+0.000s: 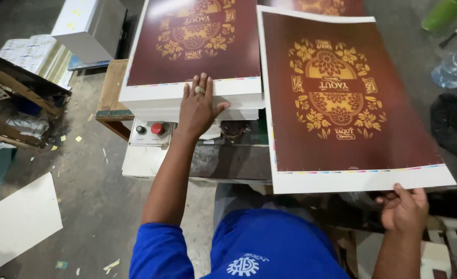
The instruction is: Picking up and organizing printed packaging sheets from a stack on a production line.
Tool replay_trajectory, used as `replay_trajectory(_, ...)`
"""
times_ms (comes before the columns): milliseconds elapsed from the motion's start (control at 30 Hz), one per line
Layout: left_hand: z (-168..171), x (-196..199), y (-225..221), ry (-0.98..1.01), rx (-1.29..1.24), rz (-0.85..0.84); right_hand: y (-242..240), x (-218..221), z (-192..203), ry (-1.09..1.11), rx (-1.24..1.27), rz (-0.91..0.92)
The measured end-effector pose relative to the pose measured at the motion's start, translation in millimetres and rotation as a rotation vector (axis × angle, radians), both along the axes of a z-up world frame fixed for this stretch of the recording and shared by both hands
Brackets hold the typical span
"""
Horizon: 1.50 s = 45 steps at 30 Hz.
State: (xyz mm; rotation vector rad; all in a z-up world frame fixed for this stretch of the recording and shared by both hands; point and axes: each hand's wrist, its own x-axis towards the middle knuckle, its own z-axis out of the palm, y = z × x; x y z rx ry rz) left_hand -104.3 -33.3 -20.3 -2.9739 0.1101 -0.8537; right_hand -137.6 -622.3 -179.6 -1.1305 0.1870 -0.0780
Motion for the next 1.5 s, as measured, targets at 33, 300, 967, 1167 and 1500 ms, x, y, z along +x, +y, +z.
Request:
replay_trajectory(33, -1, 4, 2, 0.029, 0.008, 0.022, -6, -2, -8, -0.009, 0.008, -0.009)
replay_trajectory(300, 44, 12, 15, 0.124, 0.118, 0.013, 14, 7, -1, 0.039, -0.158, -0.002)
replay_trajectory(967, 123, 27, 49, -0.079, -0.08, -0.198, 74, 80, 10, 0.064, -0.214, 0.234)
replay_trajectory(1167, 130, 29, 44, -0.386, -0.142, -0.024, 123, 41, 56, 0.037, -0.151, 0.262)
replay_trajectory(1500, 60, -77, -185, -0.151, 0.027, -0.302, 214, 7, 147, -0.251, 0.16, 0.564)
